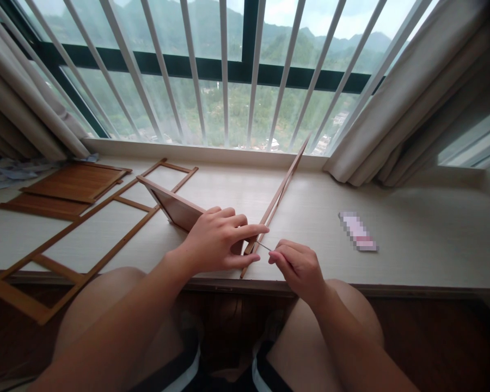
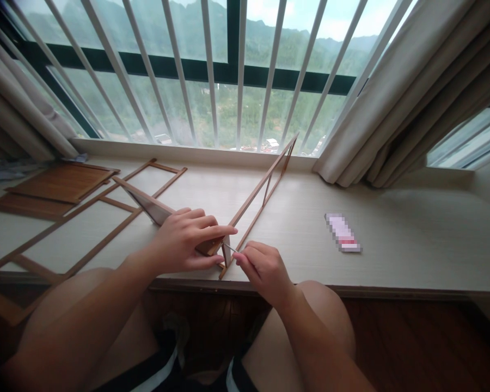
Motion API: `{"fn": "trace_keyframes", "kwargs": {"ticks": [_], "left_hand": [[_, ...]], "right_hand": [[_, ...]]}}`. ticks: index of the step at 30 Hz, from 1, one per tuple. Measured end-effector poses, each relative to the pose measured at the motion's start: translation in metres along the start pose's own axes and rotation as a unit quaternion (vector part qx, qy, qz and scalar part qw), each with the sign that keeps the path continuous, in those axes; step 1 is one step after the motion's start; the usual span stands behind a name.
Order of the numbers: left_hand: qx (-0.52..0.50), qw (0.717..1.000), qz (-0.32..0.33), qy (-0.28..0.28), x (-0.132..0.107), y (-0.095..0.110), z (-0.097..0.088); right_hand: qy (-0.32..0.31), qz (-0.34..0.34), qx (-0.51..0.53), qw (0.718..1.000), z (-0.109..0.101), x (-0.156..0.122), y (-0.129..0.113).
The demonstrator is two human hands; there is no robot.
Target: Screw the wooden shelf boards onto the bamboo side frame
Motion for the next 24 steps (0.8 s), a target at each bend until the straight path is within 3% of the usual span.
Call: {"fn": "trace_keyframes", "kwargs": {"ticks": [4,7,10,12,17,24], "left_hand": [[-0.002,1.000,-0.002,-0.003,0.000,-0.001,0.000],[0.000,1.000,-0.003,-0.004,0.000,0.000,0.000],[0.001,1.000,0.000,-0.004,0.000,0.000,0.000],[0.002,1.000,0.000,-0.002,0.000,0.000,0.001],[0.001,1.000,0.000,0.003,0.000,-0.001,0.001],[-0.002,1.000,0.007,0.007,-0.001,-0.001,0.002]], "right_hand": [[0.044,0.126,0.085,0.987,0.012,-0.007,-0.008],[0.060,0.226,0.179,0.956,0.022,-0.013,-0.009],[0.065,0.270,0.263,0.924,0.027,-0.016,-0.006],[0.066,0.249,0.254,0.932,0.026,-0.016,-0.002],[0.067,0.120,0.110,0.984,0.015,-0.010,0.004],[0.051,0.014,0.010,0.999,0.005,-0.005,0.009]]}}
Point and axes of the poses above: each hand's wrist, its own x-axis towards the middle knuckle, its own z-axis out of the palm, y = z × x, the point moved 1 cm from there along x, towards the middle knuckle, and after that the axes turned 2 degrees about y, right-handed, at the moved point
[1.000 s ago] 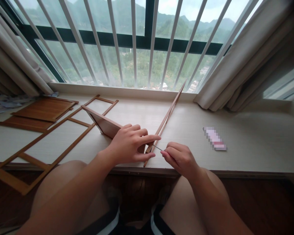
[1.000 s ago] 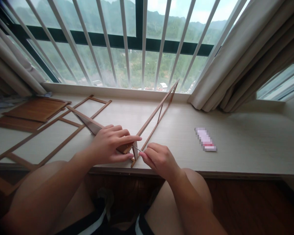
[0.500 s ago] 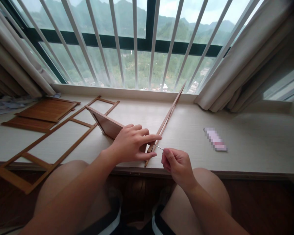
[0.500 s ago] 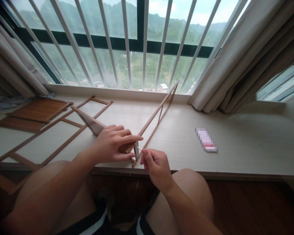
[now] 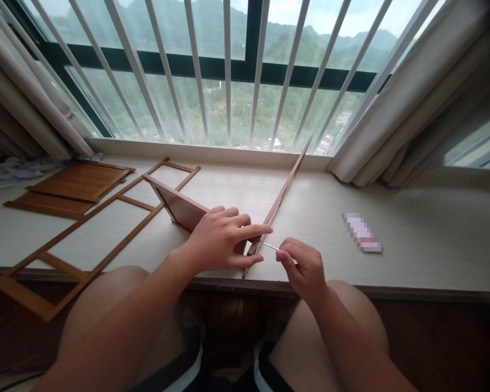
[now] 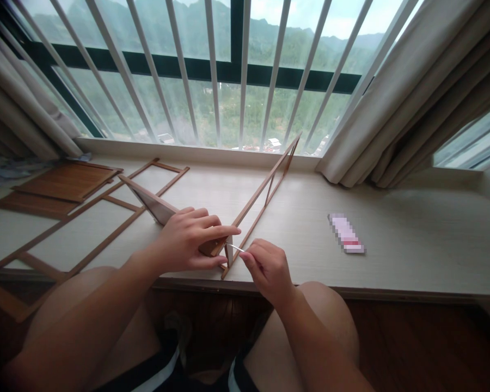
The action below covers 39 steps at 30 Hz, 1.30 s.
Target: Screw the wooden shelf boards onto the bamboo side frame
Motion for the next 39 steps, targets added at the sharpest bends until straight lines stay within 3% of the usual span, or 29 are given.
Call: {"fn": "trace_keyframes", "kwargs": {"ticks": [5,12,22,30,34,39], "left_hand": [[0.005,1.000,0.003,0.007,0.001,0.000,0.000],[0.004,1.000,0.000,0.004,0.001,0.000,0.000],[0.002,1.000,-0.003,0.002,0.001,0.000,0.000],[0.004,1.000,0.003,0.010,0.000,0.000,0.000],[0.003,1.000,0.000,0.004,0.001,-0.001,0.001],[0.002,1.000,0.000,0.004,0.001,-0.001,0.001]], "right_hand": [[-0.003,-0.054,-0.123,0.991,-0.006,0.005,-0.003],[-0.054,-0.059,-0.081,0.994,-0.002,0.006,-0.001],[0.002,0.006,-0.068,0.998,0.006,0.000,-0.010],[0.018,0.106,0.017,0.994,0.013,-0.003,-0.015],[0.022,0.077,-0.005,0.997,0.012,-0.004,-0.011],[-0.008,-0.007,-0.042,0.999,0.003,-0.001,-0.004]]}}
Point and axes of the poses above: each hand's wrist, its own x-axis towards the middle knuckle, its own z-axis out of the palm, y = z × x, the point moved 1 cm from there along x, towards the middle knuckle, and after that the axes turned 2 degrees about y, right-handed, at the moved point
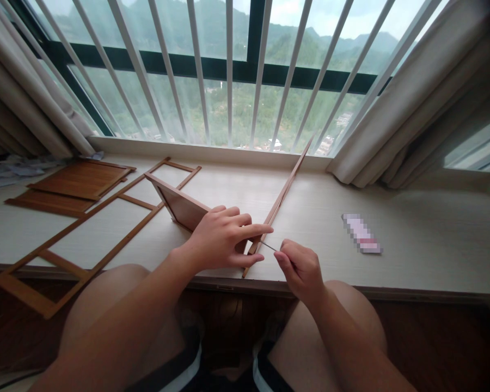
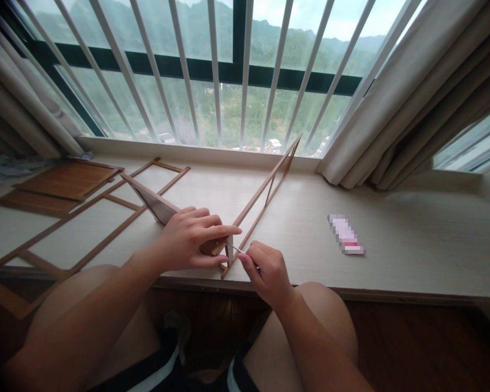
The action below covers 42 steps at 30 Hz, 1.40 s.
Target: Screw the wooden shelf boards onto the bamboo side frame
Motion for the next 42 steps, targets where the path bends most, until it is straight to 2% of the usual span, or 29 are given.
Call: {"fn": "trace_keyframes", "kwargs": {"ticks": [2,7,10,13,19,22,31,39,42], "left_hand": [[0.000,1.000,0.001,0.003,0.000,0.000,0.000],[-0.001,1.000,0.000,0.001,-0.001,0.000,0.000],[-0.003,1.000,-0.002,-0.003,-0.001,0.000,0.000],[0.000,1.000,-0.006,-0.007,0.000,0.000,0.000],[0.006,1.000,-0.006,-0.002,0.000,0.001,0.000],[0.006,1.000,-0.006,-0.003,0.000,0.001,0.000],[0.002,1.000,-0.006,0.000,-0.001,0.001,0.001],[0.003,1.000,-0.006,-0.003,-0.002,0.001,-0.001],[0.003,1.000,-0.008,-0.002,-0.002,0.001,0.000]], "right_hand": [[-0.008,-0.015,0.001,1.000,-0.002,0.002,0.001],[0.007,0.023,0.033,0.999,-0.001,0.002,-0.002],[0.008,0.017,0.020,1.000,0.000,0.000,-0.004],[0.014,-0.019,-0.004,1.000,-0.001,0.001,-0.003],[0.026,-0.138,-0.076,0.987,-0.009,0.007,0.001],[0.040,-0.156,-0.075,0.984,-0.012,0.008,0.002],[0.010,-0.083,0.027,0.996,-0.003,0.003,0.008],[0.034,-0.071,-0.001,0.997,-0.003,0.003,0.011],[0.023,-0.069,-0.012,0.997,-0.004,0.002,0.014]]}}
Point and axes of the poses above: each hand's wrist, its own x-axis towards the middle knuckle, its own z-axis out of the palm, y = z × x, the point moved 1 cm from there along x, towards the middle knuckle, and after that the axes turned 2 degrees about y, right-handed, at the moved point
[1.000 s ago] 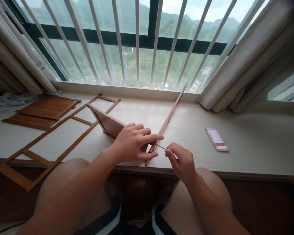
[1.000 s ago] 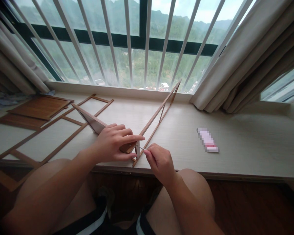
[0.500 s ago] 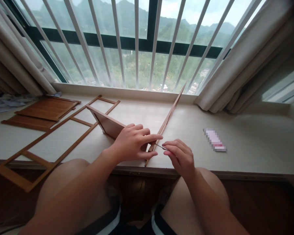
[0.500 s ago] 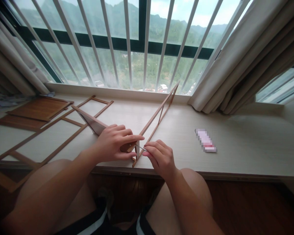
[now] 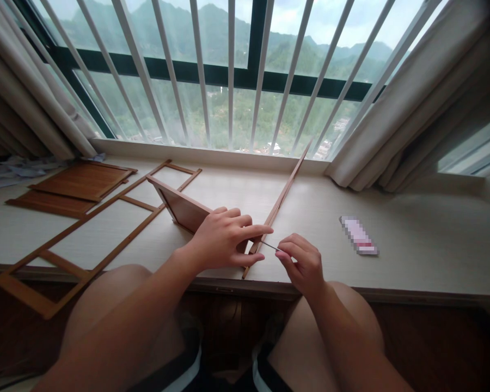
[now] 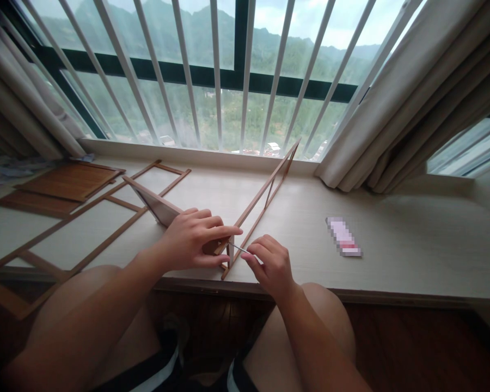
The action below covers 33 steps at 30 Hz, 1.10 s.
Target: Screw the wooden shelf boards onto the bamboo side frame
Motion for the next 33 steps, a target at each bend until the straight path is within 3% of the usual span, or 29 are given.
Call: {"fn": "trace_keyframes", "kwargs": {"ticks": [9,15,18,27,33], "left_hand": [[-0.002,1.000,0.003,0.006,0.000,-0.001,0.000],[-0.002,1.000,0.002,0.005,0.001,-0.001,0.000],[-0.001,1.000,0.002,0.005,0.001,0.000,0.000],[0.003,1.000,0.004,0.003,0.001,-0.001,0.001],[0.003,1.000,0.003,0.003,0.001,-0.002,0.001]], "right_hand": [[-0.001,0.041,0.079,0.996,0.011,-0.004,0.000],[0.031,0.179,0.193,0.964,0.028,-0.014,-0.014],[0.022,0.209,0.232,0.950,0.030,-0.015,-0.018],[0.024,0.171,0.146,0.974,0.013,-0.015,-0.009],[0.000,0.100,0.102,0.990,0.001,-0.011,-0.007]]}}
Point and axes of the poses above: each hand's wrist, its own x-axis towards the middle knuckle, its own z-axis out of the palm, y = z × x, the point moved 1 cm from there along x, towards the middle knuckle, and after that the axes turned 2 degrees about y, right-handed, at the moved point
